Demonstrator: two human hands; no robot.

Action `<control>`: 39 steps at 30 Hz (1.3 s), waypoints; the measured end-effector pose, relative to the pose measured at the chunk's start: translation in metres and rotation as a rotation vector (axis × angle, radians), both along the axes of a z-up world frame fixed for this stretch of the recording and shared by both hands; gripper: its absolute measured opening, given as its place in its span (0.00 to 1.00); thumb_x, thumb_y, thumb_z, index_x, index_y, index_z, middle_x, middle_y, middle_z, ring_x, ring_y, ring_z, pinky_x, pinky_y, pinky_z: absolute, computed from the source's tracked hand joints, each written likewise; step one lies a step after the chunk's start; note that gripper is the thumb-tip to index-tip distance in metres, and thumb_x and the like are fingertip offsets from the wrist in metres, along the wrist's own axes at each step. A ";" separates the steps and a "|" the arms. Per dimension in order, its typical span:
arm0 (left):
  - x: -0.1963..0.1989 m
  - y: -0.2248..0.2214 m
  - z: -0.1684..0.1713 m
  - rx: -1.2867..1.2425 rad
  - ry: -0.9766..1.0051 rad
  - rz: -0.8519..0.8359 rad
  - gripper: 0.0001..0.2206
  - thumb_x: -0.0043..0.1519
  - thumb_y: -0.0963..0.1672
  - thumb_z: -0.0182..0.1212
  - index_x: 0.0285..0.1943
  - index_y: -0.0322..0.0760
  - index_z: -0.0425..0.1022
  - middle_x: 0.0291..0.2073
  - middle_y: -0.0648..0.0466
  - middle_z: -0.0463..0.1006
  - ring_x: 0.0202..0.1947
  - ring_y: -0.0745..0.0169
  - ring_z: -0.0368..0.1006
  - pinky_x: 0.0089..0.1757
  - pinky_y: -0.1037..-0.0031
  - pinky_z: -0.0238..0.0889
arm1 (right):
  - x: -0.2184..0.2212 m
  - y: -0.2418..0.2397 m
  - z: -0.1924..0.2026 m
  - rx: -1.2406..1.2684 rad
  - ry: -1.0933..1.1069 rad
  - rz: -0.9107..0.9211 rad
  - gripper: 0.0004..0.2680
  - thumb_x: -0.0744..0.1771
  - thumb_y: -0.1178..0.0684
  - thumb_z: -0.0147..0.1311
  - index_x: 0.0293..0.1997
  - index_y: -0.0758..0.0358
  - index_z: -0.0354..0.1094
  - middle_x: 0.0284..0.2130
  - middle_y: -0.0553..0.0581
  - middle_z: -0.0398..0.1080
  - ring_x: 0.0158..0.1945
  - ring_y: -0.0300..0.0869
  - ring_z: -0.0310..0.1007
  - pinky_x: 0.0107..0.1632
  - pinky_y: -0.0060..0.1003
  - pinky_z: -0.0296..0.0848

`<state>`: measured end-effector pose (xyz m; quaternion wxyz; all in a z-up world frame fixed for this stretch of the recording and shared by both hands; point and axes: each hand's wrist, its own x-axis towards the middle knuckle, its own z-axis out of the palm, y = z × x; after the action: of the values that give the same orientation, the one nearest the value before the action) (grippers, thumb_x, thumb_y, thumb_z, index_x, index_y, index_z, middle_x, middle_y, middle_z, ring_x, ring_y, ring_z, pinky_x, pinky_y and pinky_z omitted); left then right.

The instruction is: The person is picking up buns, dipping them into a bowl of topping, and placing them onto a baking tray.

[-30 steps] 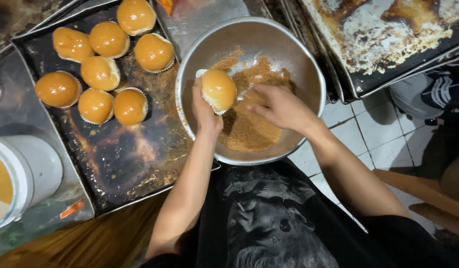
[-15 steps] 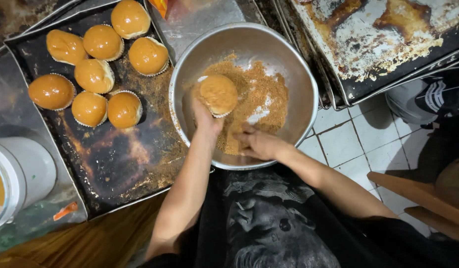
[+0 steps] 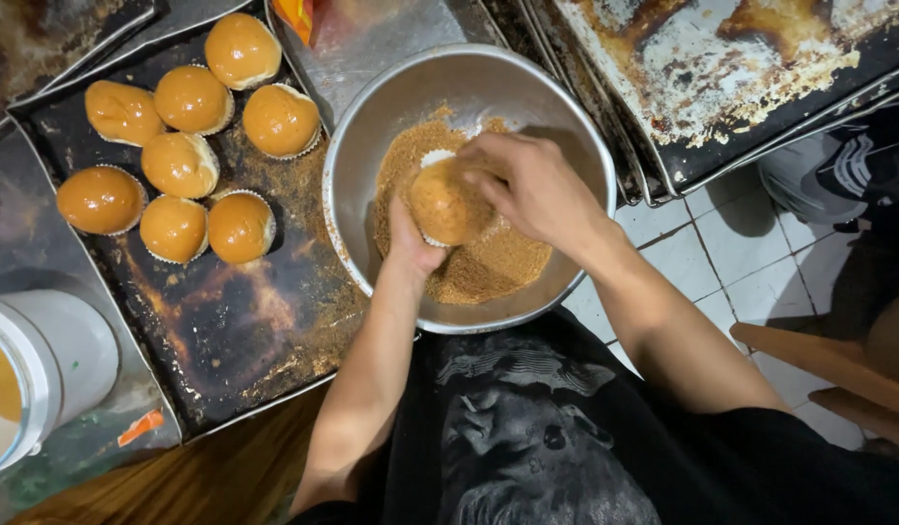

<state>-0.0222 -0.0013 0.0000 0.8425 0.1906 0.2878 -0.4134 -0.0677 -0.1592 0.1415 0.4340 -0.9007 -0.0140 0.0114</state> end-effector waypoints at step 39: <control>-0.005 0.026 -0.031 0.065 -0.058 0.286 0.29 0.56 0.58 0.65 0.64 0.45 0.73 0.60 0.47 0.75 0.58 0.40 0.73 0.56 0.45 0.68 | -0.053 0.041 -0.074 -0.198 0.699 0.406 0.15 0.68 0.61 0.50 0.62 0.64 0.70 0.62 0.77 0.65 0.65 0.66 0.65 0.65 0.57 0.68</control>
<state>-0.0276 0.0244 -0.0310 0.8941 0.1869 0.3009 -0.2741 -0.1202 -0.1184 0.0679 0.3131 -0.8588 -0.0419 0.4032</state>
